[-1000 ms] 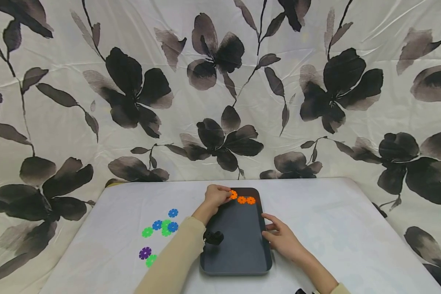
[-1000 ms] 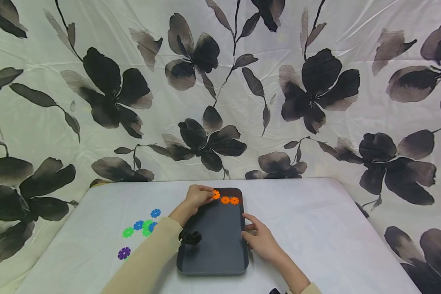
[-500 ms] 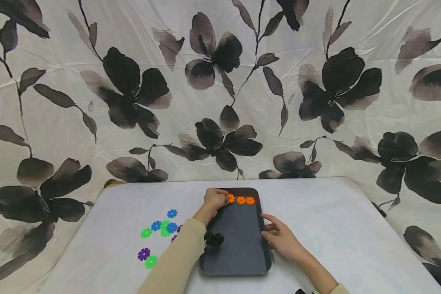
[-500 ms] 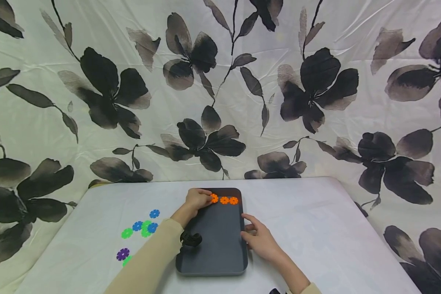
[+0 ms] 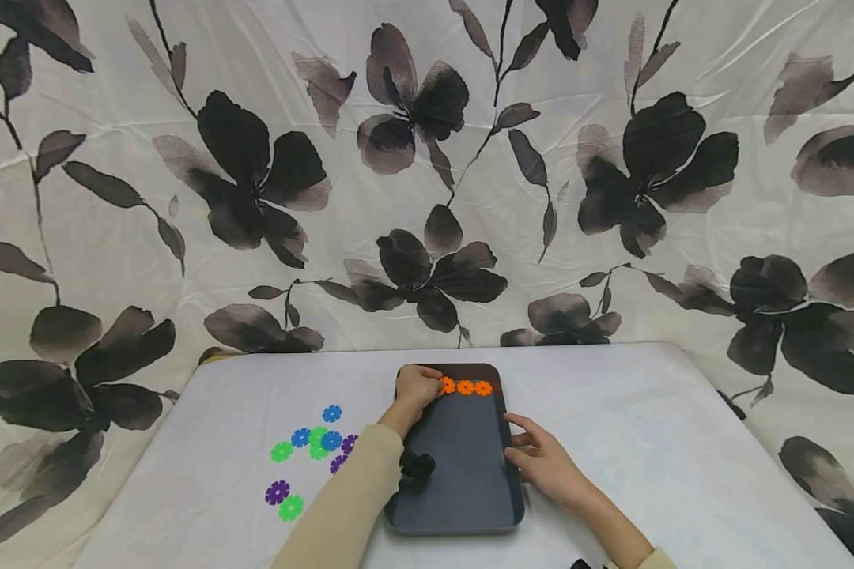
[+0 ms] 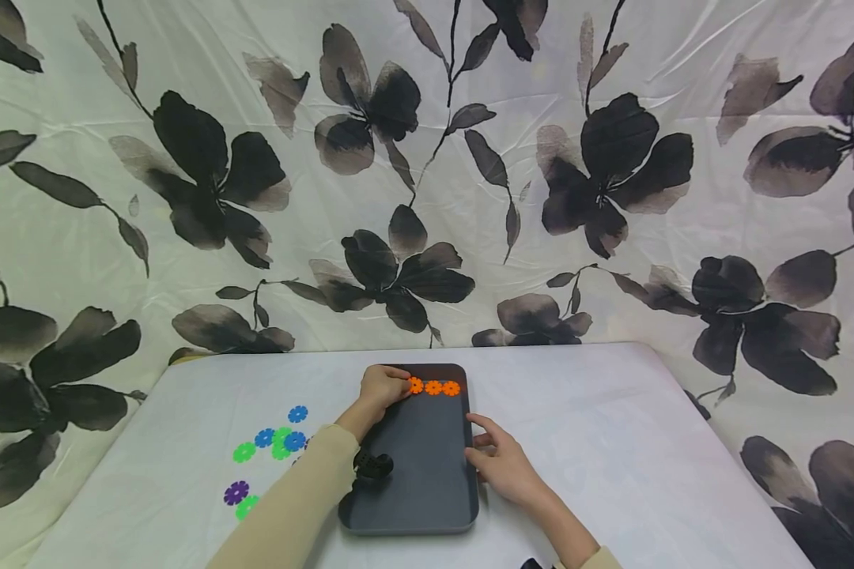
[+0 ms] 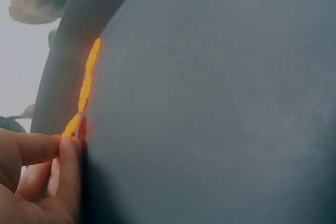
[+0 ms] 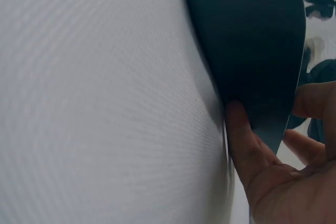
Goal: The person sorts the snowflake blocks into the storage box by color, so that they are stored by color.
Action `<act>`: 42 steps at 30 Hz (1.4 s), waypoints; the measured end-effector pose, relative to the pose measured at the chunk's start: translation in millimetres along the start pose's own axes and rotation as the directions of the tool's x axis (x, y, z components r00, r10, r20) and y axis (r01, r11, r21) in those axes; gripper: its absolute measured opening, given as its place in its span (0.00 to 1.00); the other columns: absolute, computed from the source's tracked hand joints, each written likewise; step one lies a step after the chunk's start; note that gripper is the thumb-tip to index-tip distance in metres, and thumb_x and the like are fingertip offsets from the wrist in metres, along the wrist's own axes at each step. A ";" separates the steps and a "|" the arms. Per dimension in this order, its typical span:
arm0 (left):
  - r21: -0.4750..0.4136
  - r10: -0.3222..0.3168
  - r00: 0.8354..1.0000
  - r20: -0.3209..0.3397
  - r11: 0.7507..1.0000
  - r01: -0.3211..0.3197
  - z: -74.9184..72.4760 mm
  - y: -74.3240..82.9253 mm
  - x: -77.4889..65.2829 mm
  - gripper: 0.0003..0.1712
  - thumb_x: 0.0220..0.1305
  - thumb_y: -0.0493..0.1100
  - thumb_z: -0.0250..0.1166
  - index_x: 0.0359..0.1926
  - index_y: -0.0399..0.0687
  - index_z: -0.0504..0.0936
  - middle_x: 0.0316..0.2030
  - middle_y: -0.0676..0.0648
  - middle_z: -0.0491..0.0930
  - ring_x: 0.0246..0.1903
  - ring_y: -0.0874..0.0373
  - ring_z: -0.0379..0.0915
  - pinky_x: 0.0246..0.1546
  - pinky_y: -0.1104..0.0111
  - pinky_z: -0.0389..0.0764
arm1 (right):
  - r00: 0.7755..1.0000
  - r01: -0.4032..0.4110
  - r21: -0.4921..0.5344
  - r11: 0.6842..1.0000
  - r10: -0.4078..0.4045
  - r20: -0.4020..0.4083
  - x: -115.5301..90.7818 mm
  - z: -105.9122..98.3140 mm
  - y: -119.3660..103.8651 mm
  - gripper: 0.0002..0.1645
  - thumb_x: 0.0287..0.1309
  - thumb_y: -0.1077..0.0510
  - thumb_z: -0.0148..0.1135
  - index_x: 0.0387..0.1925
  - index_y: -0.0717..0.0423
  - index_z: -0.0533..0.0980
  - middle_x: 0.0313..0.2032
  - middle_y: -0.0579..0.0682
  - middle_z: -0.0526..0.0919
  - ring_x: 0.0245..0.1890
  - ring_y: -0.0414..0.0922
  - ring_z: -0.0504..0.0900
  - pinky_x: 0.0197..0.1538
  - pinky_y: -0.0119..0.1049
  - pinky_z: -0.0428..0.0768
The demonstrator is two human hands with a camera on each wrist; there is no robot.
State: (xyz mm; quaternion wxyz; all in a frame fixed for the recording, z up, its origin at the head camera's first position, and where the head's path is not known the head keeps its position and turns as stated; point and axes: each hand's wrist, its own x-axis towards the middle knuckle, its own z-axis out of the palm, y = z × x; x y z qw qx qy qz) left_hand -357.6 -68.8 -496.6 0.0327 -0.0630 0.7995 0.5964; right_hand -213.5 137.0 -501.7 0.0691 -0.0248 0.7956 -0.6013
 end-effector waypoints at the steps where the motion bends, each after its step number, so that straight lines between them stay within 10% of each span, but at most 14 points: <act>1: 0.024 0.008 1.000 -0.009 1.000 -0.008 -0.1 -0.5 -0.2 0.07 0.56 0.29 0.66 0.37 0.36 0.86 0.37 0.41 0.81 0.26 0.57 0.79 0.27 0.68 0.81 | 1.000 0.002 0.001 1.000 -0.002 0.000 -0.2 0.1 0.2 0.34 0.66 0.64 0.57 0.71 0.57 0.60 0.49 0.61 0.74 0.45 0.51 0.81 0.40 0.43 0.83; 9: 0.144 0.064 0.997 -0.041 0.988 -0.058 -1.3 -3.9 0.7 0.07 0.53 0.31 0.67 0.33 0.41 0.88 0.36 0.43 0.82 0.27 0.54 0.75 0.24 0.68 0.76 | 1.000 -0.003 0.009 1.000 0.003 -0.008 -0.3 1.0 0.2 0.33 0.65 0.63 0.58 0.70 0.56 0.61 0.49 0.61 0.74 0.44 0.51 0.81 0.39 0.43 0.83; 21: 0.181 0.111 0.990 0.082 0.976 -0.124 -5.3 -0.7 -3.9 0.15 0.49 0.29 0.71 0.42 0.39 0.87 0.43 0.41 0.81 0.35 0.51 0.77 0.32 0.63 0.80 | 0.999 -0.012 0.012 1.000 0.013 -0.040 -1.7 1.7 -1.2 0.33 0.64 0.64 0.59 0.70 0.56 0.62 0.48 0.61 0.74 0.43 0.50 0.81 0.39 0.43 0.83; 31: 0.254 0.212 0.974 0.084 0.940 -0.226 -5.2 -3.2 -4.5 0.18 0.43 0.30 0.77 0.40 0.36 0.87 0.29 0.46 0.83 0.28 0.55 0.78 0.30 0.64 0.81 | 0.999 -0.011 0.023 1.000 0.012 -0.033 -1.9 2.7 0.5 0.33 0.64 0.64 0.59 0.70 0.56 0.62 0.48 0.61 0.73 0.43 0.50 0.81 0.39 0.43 0.83; 42: 0.277 0.194 0.980 0.052 0.940 -0.201 -2.4 -6.3 -0.4 0.17 0.43 0.31 0.79 0.38 0.39 0.88 0.28 0.48 0.83 0.28 0.58 0.77 0.30 0.66 0.81 | 0.999 -0.015 0.003 1.000 0.015 -0.039 -0.7 2.4 2.9 0.34 0.64 0.64 0.60 0.69 0.55 0.63 0.47 0.60 0.74 0.42 0.50 0.81 0.38 0.43 0.83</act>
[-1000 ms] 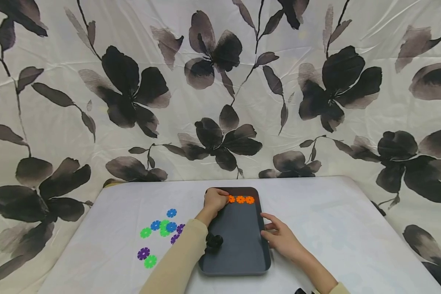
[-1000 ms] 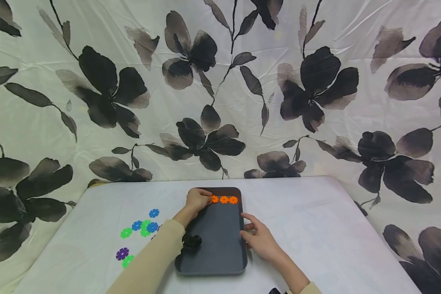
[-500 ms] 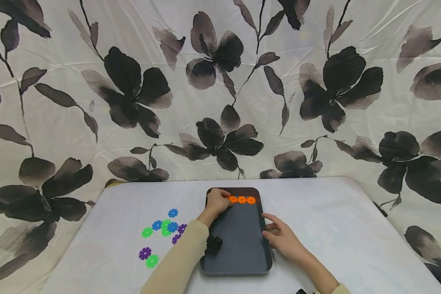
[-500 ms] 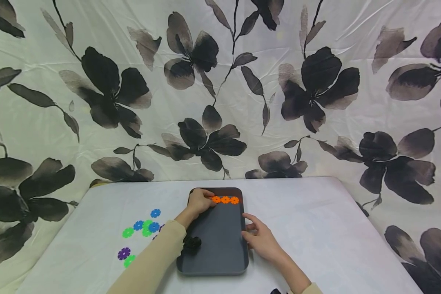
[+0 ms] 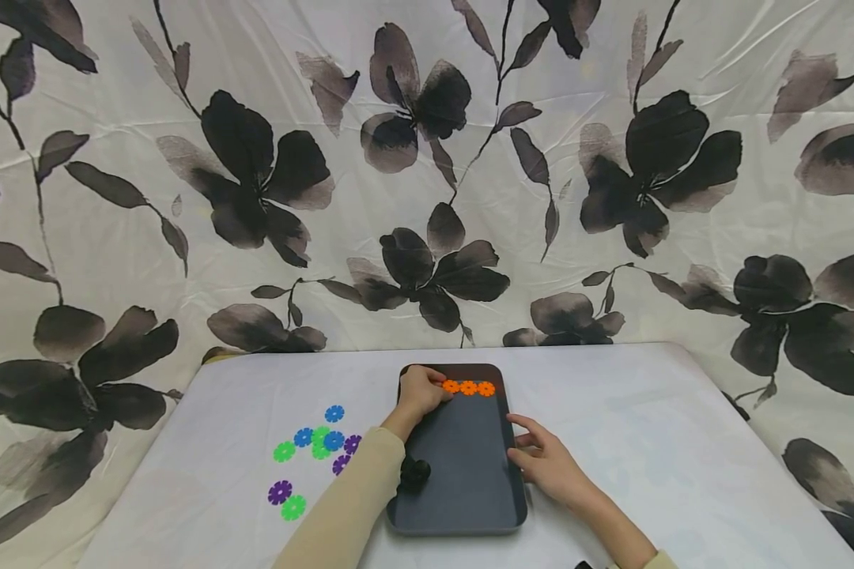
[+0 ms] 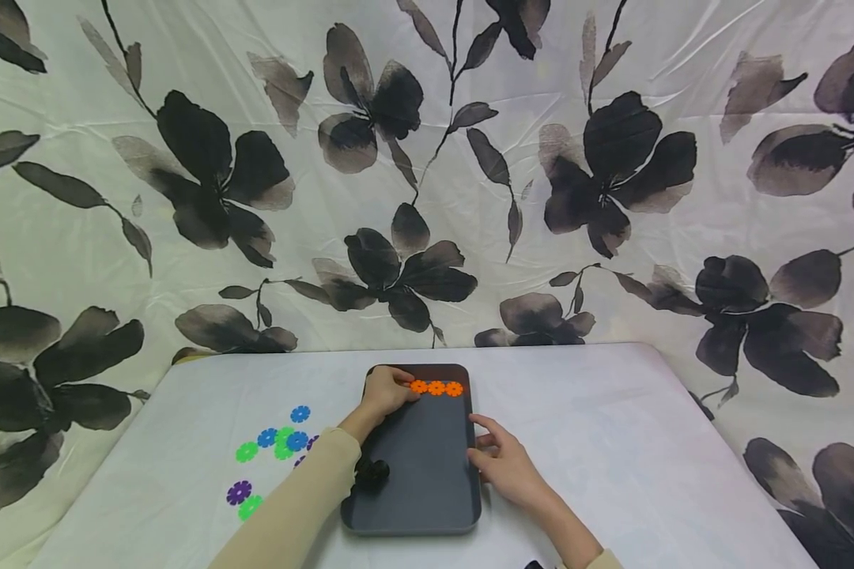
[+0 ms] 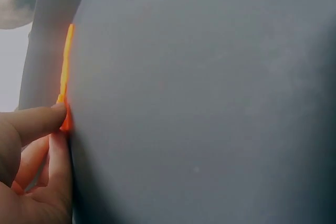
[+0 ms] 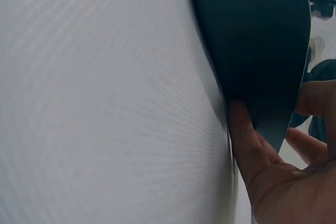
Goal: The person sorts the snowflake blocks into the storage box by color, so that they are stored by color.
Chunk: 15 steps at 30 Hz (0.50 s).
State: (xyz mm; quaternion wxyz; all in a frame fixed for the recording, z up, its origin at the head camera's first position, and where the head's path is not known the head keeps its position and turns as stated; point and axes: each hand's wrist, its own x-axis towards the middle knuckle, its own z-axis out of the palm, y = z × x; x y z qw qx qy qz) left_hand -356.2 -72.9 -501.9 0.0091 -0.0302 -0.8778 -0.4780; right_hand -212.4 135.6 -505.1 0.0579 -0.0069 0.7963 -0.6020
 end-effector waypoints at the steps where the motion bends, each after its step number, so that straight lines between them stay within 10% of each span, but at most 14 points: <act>1: 0.001 -0.001 1.000 0.000 1.000 0.001 0.0 0.0 -0.1 0.17 0.42 0.31 0.79 0.38 0.39 0.88 0.28 0.48 0.82 0.27 0.58 0.77 0.30 0.66 0.81 | 1.000 -0.002 0.000 1.000 0.002 -0.001 0.1 -0.1 0.2 0.34 0.64 0.64 0.60 0.69 0.55 0.63 0.47 0.60 0.74 0.42 0.50 0.81 0.38 0.43 0.83; 15: 0.012 0.015 1.000 0.004 1.000 -0.015 1.9 -1.8 -1.1 0.16 0.45 0.32 0.78 0.39 0.39 0.88 0.28 0.47 0.82 0.28 0.57 0.77 0.31 0.65 0.81 | 1.000 -0.002 0.019 1.000 0.001 0.013 -2.4 -0.5 -2.3 0.34 0.64 0.64 0.59 0.70 0.57 0.62 0.47 0.61 0.74 0.42 0.50 0.81 0.38 0.43 0.83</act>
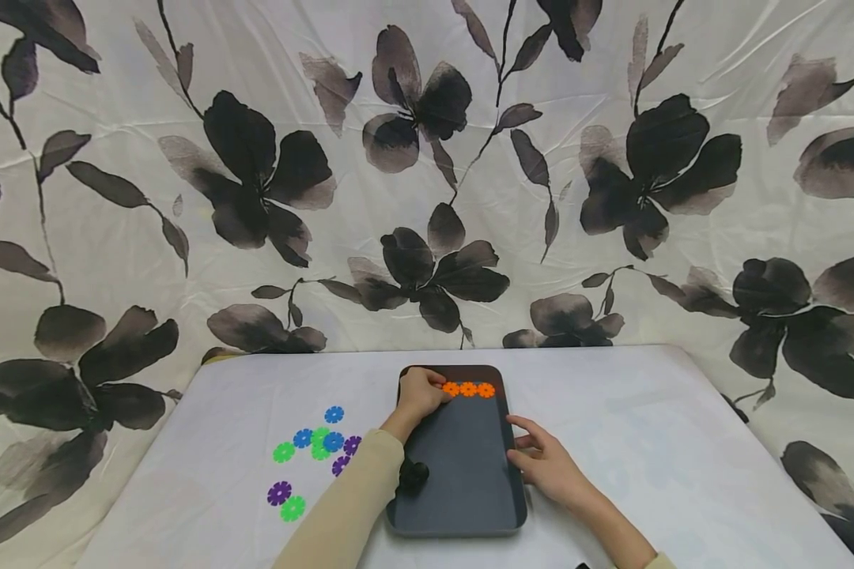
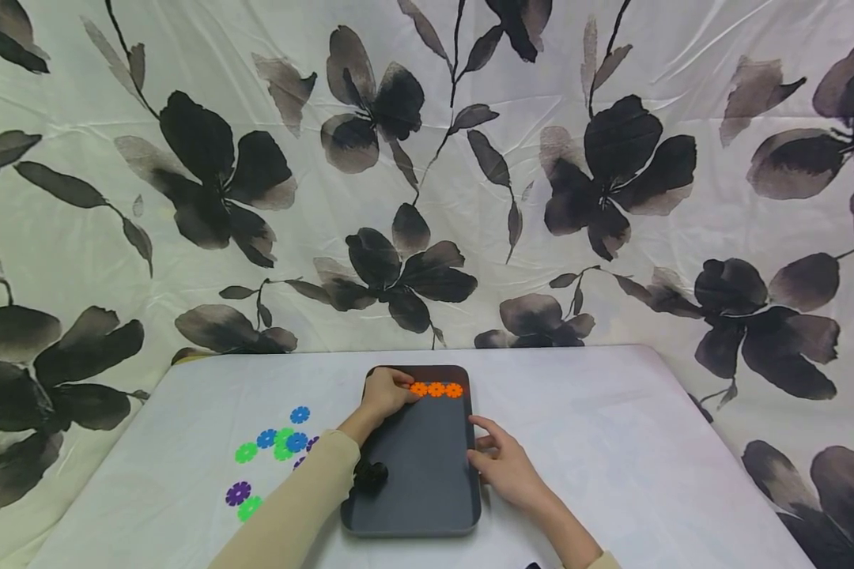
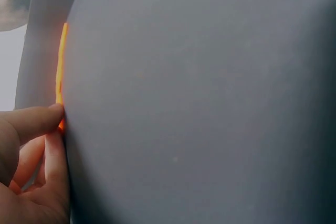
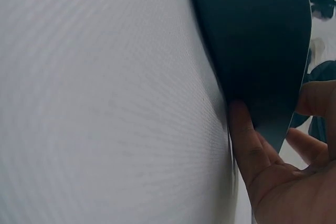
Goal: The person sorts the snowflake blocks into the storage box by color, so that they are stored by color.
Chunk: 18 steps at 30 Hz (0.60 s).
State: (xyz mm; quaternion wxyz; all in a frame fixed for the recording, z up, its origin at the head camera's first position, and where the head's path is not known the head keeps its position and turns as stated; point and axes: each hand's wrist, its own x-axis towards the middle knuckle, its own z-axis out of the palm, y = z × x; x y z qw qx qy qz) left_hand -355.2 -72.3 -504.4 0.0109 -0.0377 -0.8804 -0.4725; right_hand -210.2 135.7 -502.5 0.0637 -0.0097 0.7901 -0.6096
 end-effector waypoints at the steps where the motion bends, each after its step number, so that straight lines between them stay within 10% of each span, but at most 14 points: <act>1: 0.000 0.002 1.000 0.000 1.000 -0.002 0.4 0.0 0.4 0.16 0.45 0.32 0.78 0.38 0.38 0.88 0.28 0.47 0.82 0.28 0.57 0.77 0.31 0.65 0.81 | 1.000 -0.001 0.000 1.000 0.001 0.000 0.1 -0.3 0.1 0.34 0.64 0.64 0.59 0.70 0.57 0.62 0.47 0.61 0.74 0.42 0.50 0.81 0.39 0.43 0.83; 18: -0.020 0.047 0.998 0.034 0.999 -0.046 -6.4 1.8 3.1 0.15 0.47 0.33 0.76 0.39 0.38 0.87 0.30 0.46 0.82 0.28 0.57 0.77 0.31 0.65 0.81 | 1.000 -0.001 0.011 1.000 0.001 0.020 4.0 -3.5 -0.4 0.34 0.65 0.64 0.58 0.70 0.55 0.61 0.48 0.61 0.73 0.43 0.50 0.81 0.39 0.44 0.83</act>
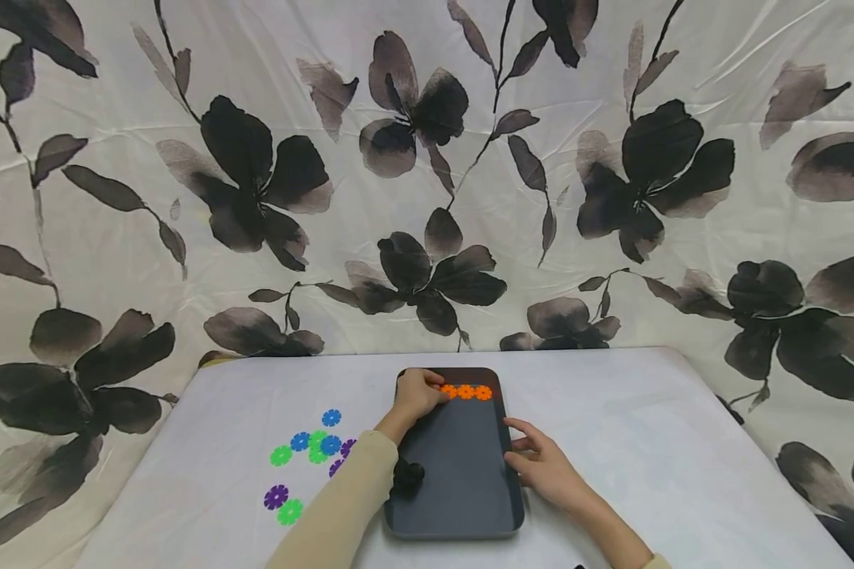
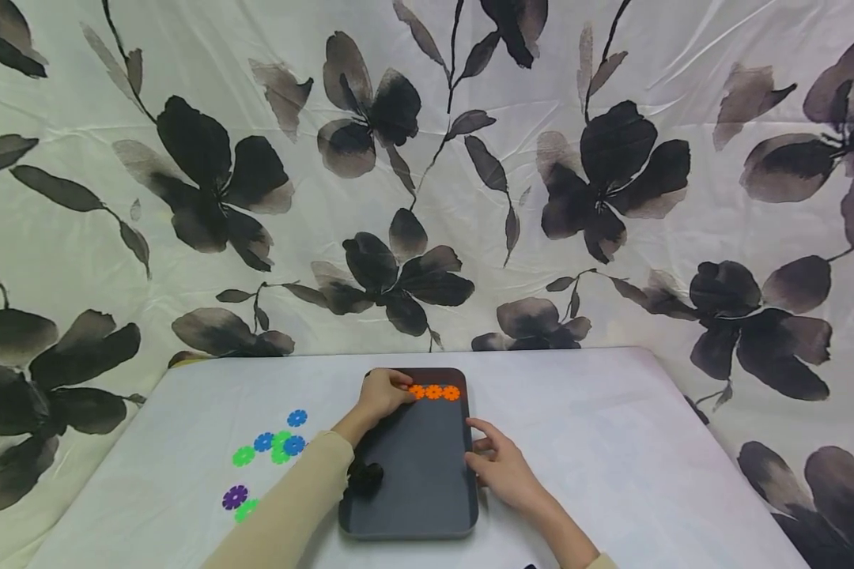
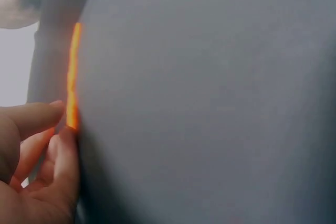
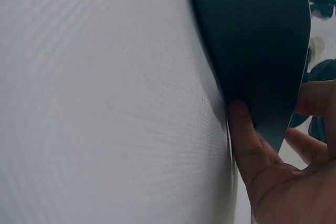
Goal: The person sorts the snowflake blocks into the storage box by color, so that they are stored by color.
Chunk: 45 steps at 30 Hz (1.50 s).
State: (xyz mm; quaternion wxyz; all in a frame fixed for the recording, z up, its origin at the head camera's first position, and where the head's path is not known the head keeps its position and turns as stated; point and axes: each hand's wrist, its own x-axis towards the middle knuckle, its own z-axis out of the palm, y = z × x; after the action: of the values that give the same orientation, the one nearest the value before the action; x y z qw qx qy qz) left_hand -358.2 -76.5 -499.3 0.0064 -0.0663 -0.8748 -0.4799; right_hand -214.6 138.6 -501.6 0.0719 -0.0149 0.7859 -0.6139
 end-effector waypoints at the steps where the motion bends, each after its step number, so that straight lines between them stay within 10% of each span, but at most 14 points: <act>1: -0.011 0.009 1.000 0.005 1.000 -0.009 -2.9 0.1 0.2 0.14 0.48 0.33 0.76 0.39 0.38 0.87 0.31 0.46 0.82 0.29 0.57 0.76 0.31 0.65 0.81 | 1.000 0.003 0.000 1.000 -0.003 0.005 0.5 0.7 -0.1 0.34 0.65 0.64 0.58 0.70 0.56 0.61 0.48 0.61 0.73 0.43 0.50 0.81 0.39 0.44 0.83; 19: -0.161 0.144 0.969 0.200 0.980 -0.113 -99.0 20.1 -31.6 0.12 0.62 0.37 0.66 0.47 0.41 0.85 0.38 0.48 0.82 0.37 0.53 0.77 0.39 0.61 0.79 | 1.000 -0.011 -0.023 1.000 0.010 -0.027 0.5 2.3 0.0 0.34 0.64 0.64 0.59 0.70 0.54 0.62 0.47 0.60 0.74 0.42 0.50 0.81 0.37 0.44 0.83; 30: -0.080 0.089 0.980 0.177 0.994 -0.076 -157.2 -27.7 -68.9 0.12 0.65 0.39 0.65 0.48 0.41 0.84 0.38 0.44 0.82 0.38 0.42 0.76 0.38 0.55 0.79 | 0.999 -0.025 -0.030 0.999 0.024 -0.042 -0.7 4.7 -2.1 0.34 0.63 0.64 0.60 0.69 0.54 0.64 0.47 0.60 0.75 0.41 0.50 0.81 0.36 0.44 0.83; 45: 0.051 -0.036 0.999 0.002 0.998 0.036 -201.9 -112.6 -102.8 0.14 0.66 0.40 0.64 0.50 0.39 0.83 0.43 0.46 0.83 0.41 0.53 0.75 0.40 0.66 0.77 | 0.999 -0.030 -0.032 0.999 0.029 -0.042 -2.1 6.0 -0.5 0.34 0.64 0.65 0.59 0.70 0.54 0.63 0.46 0.60 0.75 0.40 0.50 0.80 0.36 0.45 0.83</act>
State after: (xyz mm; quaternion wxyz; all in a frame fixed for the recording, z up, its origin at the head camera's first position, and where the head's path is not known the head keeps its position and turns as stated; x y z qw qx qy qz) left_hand -280.7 -317.3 -492.6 -0.0018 -0.0512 -0.8877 -0.4576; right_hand -211.8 132.9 -502.4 0.0642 0.0084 0.7973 -0.6001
